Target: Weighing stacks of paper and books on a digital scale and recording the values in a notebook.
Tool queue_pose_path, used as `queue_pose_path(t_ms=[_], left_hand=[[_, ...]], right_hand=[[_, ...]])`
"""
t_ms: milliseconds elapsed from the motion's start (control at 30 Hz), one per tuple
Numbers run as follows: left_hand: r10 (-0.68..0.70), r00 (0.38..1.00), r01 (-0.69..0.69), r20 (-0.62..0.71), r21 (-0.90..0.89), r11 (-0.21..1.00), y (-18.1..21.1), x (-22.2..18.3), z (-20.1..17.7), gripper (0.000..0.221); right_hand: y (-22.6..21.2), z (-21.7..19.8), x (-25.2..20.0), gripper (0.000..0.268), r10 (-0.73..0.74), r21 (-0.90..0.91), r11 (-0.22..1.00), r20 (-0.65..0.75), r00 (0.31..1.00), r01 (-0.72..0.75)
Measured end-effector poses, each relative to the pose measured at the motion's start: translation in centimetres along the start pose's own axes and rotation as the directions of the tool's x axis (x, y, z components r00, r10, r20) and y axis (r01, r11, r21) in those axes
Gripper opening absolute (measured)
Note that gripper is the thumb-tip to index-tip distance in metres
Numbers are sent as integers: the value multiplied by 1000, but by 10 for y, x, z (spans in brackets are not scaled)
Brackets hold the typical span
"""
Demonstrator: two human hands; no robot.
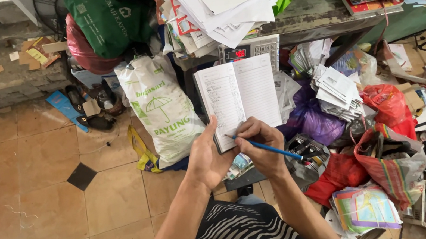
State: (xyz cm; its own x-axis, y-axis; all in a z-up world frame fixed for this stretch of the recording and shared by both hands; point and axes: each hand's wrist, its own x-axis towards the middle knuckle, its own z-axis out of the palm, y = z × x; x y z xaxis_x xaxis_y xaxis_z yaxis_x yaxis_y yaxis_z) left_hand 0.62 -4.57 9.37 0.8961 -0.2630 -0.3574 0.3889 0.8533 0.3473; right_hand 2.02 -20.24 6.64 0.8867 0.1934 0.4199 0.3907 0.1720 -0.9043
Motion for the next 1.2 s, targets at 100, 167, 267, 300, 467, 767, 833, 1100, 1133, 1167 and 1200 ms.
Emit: queue_pose_path(t_ms=[100,167,267,300,467,767,833,1100,1133,1167,1200], left_hand=[[3,1000,-3,13,-2,1000,2,0,0,54],[-2,1000,2,14,-8,1000,1,1,0,54],[4,999,-4,32,-13,1000,3,1,-1,54],[7,999,-6,50,-14,1000,2,0,-1,54],[5,985,6,170,-66,998,5,-8,4,57],[11,963,27,269,-137,990,11,-27,10,60],[11,963,27,270,-136,990,11,-29,10,60],[4,953,46,302,-158,986,6,-29,11,58],[0,953,49,303,-156,987,5,-29,11,58],[-3,952,53,305,-158,986,5,-30,11,58],[-6,952,57,306,-161,985,4,-30,11,59]], right_hand=[[1,1,0,12,36,-22,999,-34,999,-37],[0,0,1,12,26,-9,1000,-24,999,-26],[1,0,2,12,0,16,1000,-4,1000,1],[1,-1,1,12,-12,22,1000,0,1000,12],[6,-8,-3,7,60,259,966,-239,969,4],[-20,-24,-11,12,36,-114,991,-269,962,-69],[-21,-27,-15,15,47,-110,991,-246,968,-76],[-21,-31,-20,11,64,-54,996,-179,982,-75],[-21,-31,-21,11,64,-55,996,-183,981,-75],[-20,-31,-22,11,39,-70,996,-179,983,-52],[-20,-32,-24,10,14,-85,996,-175,985,-30]])
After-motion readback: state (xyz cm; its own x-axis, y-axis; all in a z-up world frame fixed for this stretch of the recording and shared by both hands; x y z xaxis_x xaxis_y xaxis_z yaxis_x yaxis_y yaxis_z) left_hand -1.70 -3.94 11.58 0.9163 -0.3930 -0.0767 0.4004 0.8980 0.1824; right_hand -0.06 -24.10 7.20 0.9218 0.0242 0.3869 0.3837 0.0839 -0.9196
